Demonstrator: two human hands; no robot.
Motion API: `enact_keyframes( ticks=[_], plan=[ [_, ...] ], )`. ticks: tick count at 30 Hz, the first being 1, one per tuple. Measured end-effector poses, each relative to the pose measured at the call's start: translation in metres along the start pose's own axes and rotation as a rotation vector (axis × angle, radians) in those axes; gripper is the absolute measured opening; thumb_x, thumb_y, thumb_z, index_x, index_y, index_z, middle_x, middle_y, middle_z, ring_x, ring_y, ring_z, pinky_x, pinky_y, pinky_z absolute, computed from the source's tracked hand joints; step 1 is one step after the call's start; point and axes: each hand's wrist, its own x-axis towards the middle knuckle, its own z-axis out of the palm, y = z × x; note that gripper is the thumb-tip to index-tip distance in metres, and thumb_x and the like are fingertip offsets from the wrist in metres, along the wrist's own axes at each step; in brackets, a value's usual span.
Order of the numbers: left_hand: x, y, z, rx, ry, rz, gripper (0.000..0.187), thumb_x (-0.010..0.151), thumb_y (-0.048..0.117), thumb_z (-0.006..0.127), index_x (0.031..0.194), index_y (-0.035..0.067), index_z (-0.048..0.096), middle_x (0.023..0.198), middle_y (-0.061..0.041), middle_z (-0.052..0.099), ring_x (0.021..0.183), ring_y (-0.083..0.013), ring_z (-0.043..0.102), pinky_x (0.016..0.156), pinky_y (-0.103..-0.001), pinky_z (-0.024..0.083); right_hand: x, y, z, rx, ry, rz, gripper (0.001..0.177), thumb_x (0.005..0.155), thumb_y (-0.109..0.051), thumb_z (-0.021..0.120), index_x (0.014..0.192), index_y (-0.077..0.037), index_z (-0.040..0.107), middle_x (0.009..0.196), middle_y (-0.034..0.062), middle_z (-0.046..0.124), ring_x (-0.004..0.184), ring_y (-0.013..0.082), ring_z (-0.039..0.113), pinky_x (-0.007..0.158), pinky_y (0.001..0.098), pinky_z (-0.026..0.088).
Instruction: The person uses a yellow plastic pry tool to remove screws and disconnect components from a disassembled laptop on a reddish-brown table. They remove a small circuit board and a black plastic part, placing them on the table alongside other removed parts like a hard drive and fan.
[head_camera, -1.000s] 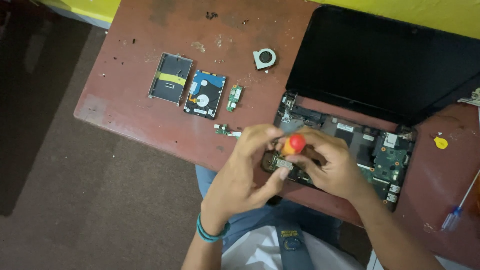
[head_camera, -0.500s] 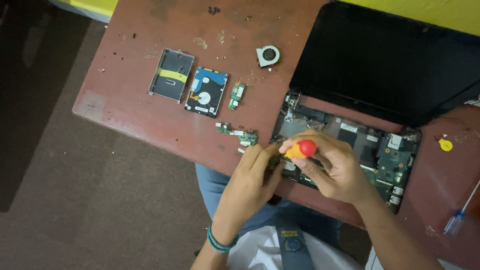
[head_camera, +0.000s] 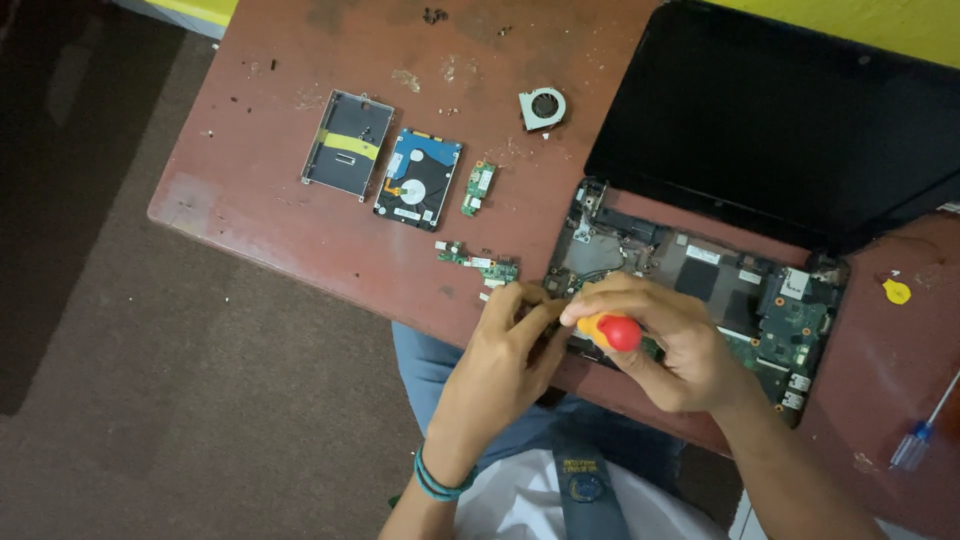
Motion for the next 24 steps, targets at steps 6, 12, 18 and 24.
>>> enact_keyframes(
  ticks=[6, 12, 18, 24],
  plan=[
    [0.007, 0.002, -0.002, 0.101, 0.033, -0.015, 0.016, 0.09, 0.006, 0.074, 0.105, 0.0, 0.074, 0.094, -0.009, 0.057, 0.086, -0.0261, 0.062, 0.076, -0.035, 0.056, 0.003, 0.011, 0.007, 0.2, 0.14, -0.115, 0.026, 0.095, 0.0, 0.057, 0.118, 0.01, 0.065, 0.104, 0.023, 0.07, 0.088, 0.0296, 0.07, 0.076, 0.0398, 0.059],
    [0.007, 0.004, -0.001, 0.047, 0.08, -0.02, 0.011, 0.094, 0.006, 0.072, 0.103, 0.002, 0.074, 0.091, -0.008, 0.057, 0.085, -0.0255, 0.065, 0.074, -0.034, 0.057, 0.008, 0.005, 0.004, 0.213, 0.191, -0.12, 0.024, 0.095, 0.0, 0.055, 0.115, 0.013, 0.063, 0.103, 0.0247, 0.069, 0.085, 0.0253, 0.068, 0.074, 0.035, 0.057],
    [0.006, 0.0, 0.001, 0.0, 0.181, -0.023, 0.009, 0.093, 0.005, 0.074, 0.101, 0.002, 0.075, 0.089, -0.007, 0.059, 0.08, -0.026, 0.066, 0.068, -0.033, 0.058, 0.0, 0.015, 0.003, 0.275, 0.248, -0.127, 0.025, 0.095, -0.002, 0.052, 0.115, 0.013, 0.059, 0.103, 0.0257, 0.068, 0.083, 0.023, 0.066, 0.072, 0.031, 0.056],
    [0.006, 0.003, -0.006, -0.217, 0.281, -0.053, 0.009, 0.094, 0.008, 0.075, 0.102, 0.006, 0.078, 0.089, -0.005, 0.065, 0.075, -0.0186, 0.065, 0.062, -0.029, 0.055, -0.013, 0.027, -0.002, 0.588, 0.327, -0.016, 0.026, 0.103, -0.007, 0.052, 0.126, 0.006, 0.053, 0.113, 0.0228, 0.064, 0.089, 0.0226, 0.064, 0.08, 0.031, 0.057]
  ],
)
